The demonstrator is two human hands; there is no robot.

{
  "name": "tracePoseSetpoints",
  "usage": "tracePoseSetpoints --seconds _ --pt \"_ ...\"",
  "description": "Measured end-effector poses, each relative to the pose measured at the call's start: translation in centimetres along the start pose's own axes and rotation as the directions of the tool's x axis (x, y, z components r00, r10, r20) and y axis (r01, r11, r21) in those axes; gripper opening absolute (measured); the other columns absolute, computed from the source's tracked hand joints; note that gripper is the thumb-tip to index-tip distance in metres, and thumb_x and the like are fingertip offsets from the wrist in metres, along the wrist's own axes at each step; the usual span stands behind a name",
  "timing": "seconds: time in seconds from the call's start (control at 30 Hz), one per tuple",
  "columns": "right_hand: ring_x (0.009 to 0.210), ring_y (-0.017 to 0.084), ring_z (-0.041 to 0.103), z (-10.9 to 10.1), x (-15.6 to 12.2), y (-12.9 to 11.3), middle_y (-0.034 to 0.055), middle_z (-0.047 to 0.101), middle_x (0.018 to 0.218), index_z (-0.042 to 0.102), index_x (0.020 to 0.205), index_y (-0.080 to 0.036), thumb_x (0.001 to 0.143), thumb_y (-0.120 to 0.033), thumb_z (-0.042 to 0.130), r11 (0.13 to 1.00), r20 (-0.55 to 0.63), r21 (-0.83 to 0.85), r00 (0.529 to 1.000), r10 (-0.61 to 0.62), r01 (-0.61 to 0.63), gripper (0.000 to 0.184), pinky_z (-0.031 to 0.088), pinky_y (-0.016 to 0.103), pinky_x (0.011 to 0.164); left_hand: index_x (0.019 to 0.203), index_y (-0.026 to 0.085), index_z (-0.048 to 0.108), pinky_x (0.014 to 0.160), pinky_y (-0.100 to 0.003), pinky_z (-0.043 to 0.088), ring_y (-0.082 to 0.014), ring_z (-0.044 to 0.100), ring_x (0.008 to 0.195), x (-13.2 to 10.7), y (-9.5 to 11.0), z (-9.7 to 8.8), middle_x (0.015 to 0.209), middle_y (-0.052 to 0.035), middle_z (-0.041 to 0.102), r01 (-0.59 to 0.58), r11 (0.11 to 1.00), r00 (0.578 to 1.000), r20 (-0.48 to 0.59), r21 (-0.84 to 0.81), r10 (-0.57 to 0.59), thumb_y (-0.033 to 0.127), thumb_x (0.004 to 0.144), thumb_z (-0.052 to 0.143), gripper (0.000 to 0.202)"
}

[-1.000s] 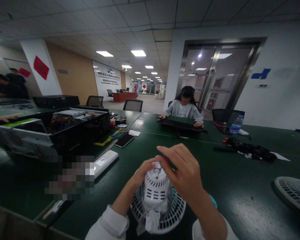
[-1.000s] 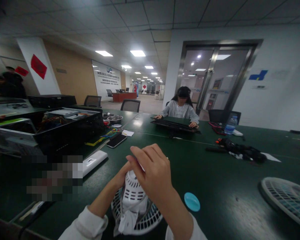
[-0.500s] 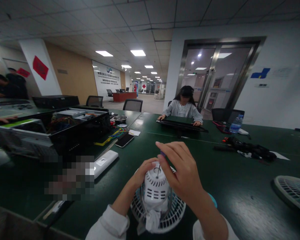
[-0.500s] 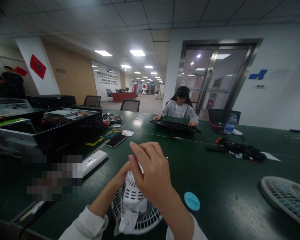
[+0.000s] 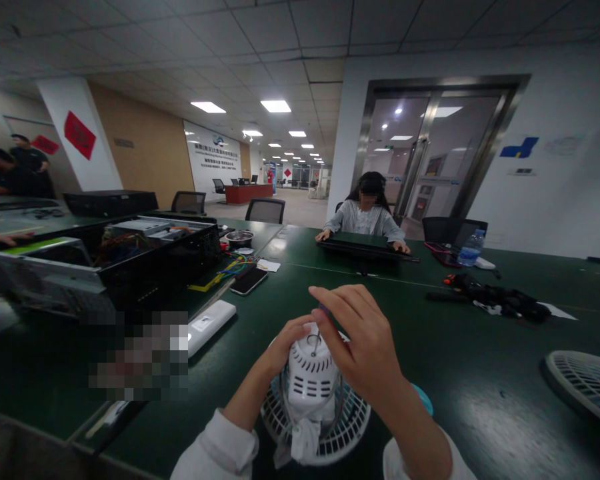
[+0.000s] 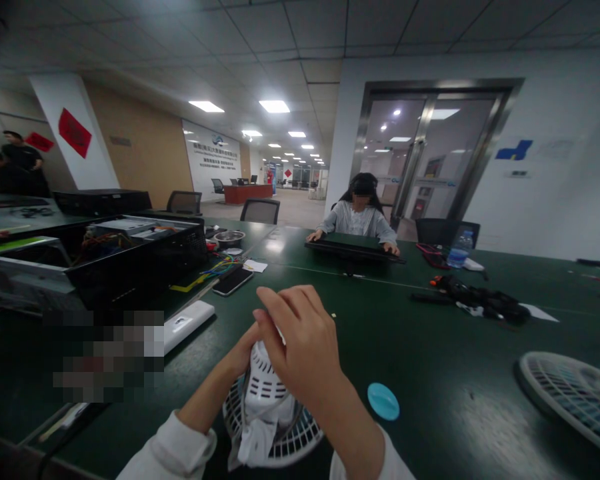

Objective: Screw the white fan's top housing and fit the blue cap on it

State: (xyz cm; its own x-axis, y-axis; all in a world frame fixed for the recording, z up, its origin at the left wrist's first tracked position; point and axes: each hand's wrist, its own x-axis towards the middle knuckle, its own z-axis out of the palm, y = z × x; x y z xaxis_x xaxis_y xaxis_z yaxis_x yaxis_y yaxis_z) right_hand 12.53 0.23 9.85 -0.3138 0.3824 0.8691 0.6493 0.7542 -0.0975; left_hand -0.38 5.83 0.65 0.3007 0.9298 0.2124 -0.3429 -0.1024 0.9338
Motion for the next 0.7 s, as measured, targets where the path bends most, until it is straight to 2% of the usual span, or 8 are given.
tracePoseSetpoints --seconds 0.1,0.17,0.27,0.33,0.4,0.5,0.57,0.7 --pt "0.092 0.019 0.053 -0.11 -0.05 0.01 0.0111 0.063 0.097 0.054 0.114 -0.01 0.085 -0.009 0.039 0.998 0.007 0.053 1.0 -0.025 0.024 0.033 0.046 0.036 0.079 0.075 0.016 0.069 0.073 -0.03 0.045 -0.0211 0.058 0.074 -0.09 -0.08 0.02 0.073 -0.0019 0.069 0.009 1.0 1.0 -0.008 0.002 -0.009 0.026 0.066 0.056 0.019" --pt "0.087 0.018 0.054 0.0 -0.13 0.07 0.0096 0.064 0.092 0.054 0.113 -0.011 0.084 -0.008 0.04 0.997 -0.019 0.072 0.999 -0.038 0.04 0.032 0.047 0.033 0.076 0.075 0.015 0.069 0.073 -0.031 0.045 -0.0212 0.058 0.074 -0.14 -0.11 0.04 0.073 -0.0023 0.069 0.014 1.0 1.0 -0.014 0.005 -0.014 0.026 0.066 0.056 0.019" --pt "0.073 0.017 0.054 0.25 -0.17 0.08 0.0066 0.063 0.078 0.059 0.102 -0.014 0.085 -0.015 0.048 0.999 -0.06 0.03 0.998 -0.034 0.036 0.021 0.047 0.032 0.066 0.081 0.015 0.068 0.075 -0.031 0.044 -0.0217 0.058 0.078 -0.15 -0.18 0.06 0.079 -0.0026 0.069 0.013 1.0 1.0 -0.021 0.005 -0.013 0.027 0.067 0.056 0.022" --pt "0.071 0.018 0.053 0.3 -0.13 0.05 0.0064 0.062 0.075 0.061 0.098 -0.015 0.085 -0.02 0.049 1.0 -0.056 -0.007 0.998 -0.016 0.015 0.018 0.047 0.033 0.063 0.084 0.016 0.068 0.075 -0.031 0.044 -0.0217 0.058 0.079 -0.11 -0.23 0.03 0.081 -0.0027 0.069 0.011 1.0 1.0 -0.021 0.003 -0.011 0.028 0.067 0.056 0.024" --pt "0.078 0.019 0.054 0.24 -0.1 0.02 0.0081 0.062 0.082 0.06 0.104 -0.016 0.086 -0.02 0.046 1.0 -0.026 -0.01 1.0 0.003 -0.004 0.023 0.048 0.034 0.066 0.081 0.016 0.068 0.074 -0.031 0.044 -0.0214 0.058 0.078 -0.05 -0.26 -0.03 0.08 -0.0028 0.069 0.013 1.0 1.0 -0.018 0.003 -0.013 0.028 0.067 0.056 0.022" --pt "0.089 0.019 0.054 0.1 -0.12 0.06 0.0092 0.063 0.095 0.052 0.117 -0.015 0.085 -0.011 0.039 0.999 0.002 0.042 1.0 -0.014 0.014 0.034 0.048 0.036 0.076 0.074 0.016 0.068 0.072 -0.03 0.044 -0.0209 0.058 0.075 0.05 -0.23 -0.15 0.075 -0.0023 0.069 0.022 1.0 1.0 -0.01 0.006 -0.022 0.028 0.066 0.057 0.018" --pt "0.086 0.018 0.055 0.08 -0.16 0.1 0.0083 0.063 0.09 0.053 0.116 -0.014 0.085 -0.009 0.041 0.997 -0.021 0.062 0.999 -0.036 0.038 0.033 0.048 0.034 0.075 0.074 0.016 0.068 0.073 -0.031 0.044 -0.0213 0.058 0.075 0.12 -0.22 -0.21 0.075 -0.0023 0.068 0.026 1.0 1.0 -0.004 0.009 -0.026 0.028 0.065 0.058 0.019" --pt "0.075 0.018 0.053 0.17 -0.17 0.14 0.0072 0.061 0.078 0.059 0.103 -0.011 0.085 -0.017 0.051 0.998 -0.042 0.026 0.998 -0.047 0.049 0.021 0.047 0.032 0.067 0.08 0.015 0.068 0.075 -0.032 0.044 -0.0219 0.058 0.079 0.2 -0.31 -0.28 0.079 -0.0028 0.068 0.019 1.0 1.0 -0.004 0.009 -0.019 0.028 0.065 0.057 0.022"
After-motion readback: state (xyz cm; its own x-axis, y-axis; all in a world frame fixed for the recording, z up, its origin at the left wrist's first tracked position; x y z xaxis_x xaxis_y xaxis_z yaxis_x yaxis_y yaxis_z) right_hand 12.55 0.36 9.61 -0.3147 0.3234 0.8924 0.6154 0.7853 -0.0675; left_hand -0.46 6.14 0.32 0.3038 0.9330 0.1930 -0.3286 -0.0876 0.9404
